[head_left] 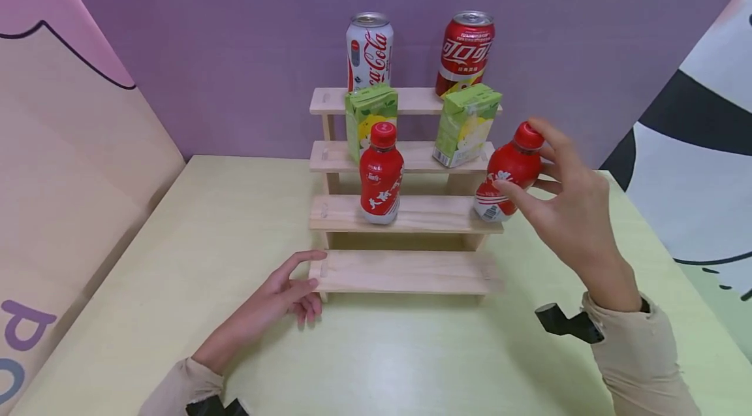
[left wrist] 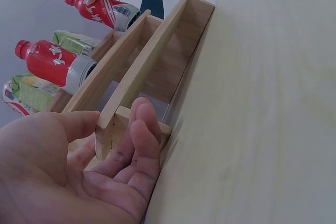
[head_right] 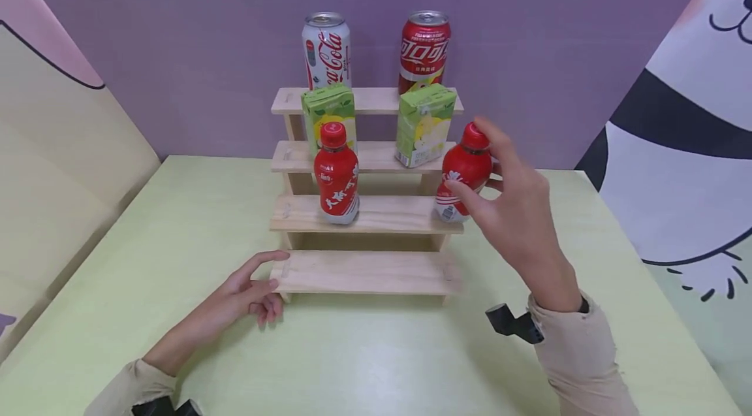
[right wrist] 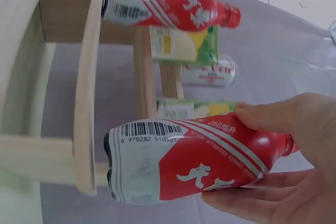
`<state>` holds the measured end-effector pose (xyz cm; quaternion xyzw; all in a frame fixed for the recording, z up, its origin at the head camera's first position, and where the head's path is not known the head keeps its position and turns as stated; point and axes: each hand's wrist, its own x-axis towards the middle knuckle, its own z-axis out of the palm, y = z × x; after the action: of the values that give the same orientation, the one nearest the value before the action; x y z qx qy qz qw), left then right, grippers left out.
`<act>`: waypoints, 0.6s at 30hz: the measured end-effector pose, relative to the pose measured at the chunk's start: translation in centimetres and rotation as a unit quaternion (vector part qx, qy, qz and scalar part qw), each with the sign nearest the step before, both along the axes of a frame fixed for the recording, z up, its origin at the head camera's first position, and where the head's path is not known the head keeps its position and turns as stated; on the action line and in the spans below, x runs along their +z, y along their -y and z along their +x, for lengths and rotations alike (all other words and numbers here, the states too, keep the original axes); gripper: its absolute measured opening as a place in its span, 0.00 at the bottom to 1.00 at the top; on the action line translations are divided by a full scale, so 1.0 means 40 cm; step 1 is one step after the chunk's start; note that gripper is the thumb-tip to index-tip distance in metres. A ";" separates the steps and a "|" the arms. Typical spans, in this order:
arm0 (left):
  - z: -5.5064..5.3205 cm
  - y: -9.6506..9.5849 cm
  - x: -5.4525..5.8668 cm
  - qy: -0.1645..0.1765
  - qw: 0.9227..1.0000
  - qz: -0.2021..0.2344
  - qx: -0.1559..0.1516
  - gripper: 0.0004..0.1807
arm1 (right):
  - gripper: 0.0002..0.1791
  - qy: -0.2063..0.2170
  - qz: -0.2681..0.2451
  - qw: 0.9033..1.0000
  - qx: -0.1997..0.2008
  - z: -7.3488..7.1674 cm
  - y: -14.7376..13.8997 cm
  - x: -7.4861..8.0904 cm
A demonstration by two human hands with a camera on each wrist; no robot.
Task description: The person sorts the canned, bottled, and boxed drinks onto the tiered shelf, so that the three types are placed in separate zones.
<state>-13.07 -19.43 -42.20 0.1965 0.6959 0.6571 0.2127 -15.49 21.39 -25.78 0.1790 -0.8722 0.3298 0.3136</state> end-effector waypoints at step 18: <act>0.023 0.030 -0.014 0.001 1.000 0.009 -0.004 0.27 | 0.53 0.016 -0.012 0.999 0.032 -0.021 0.094 -0.062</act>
<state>-12.16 -20.64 -42.77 0.2008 0.6887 0.6629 0.2145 -16.32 17.62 -28.27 0.1980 -0.8669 0.3527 0.2914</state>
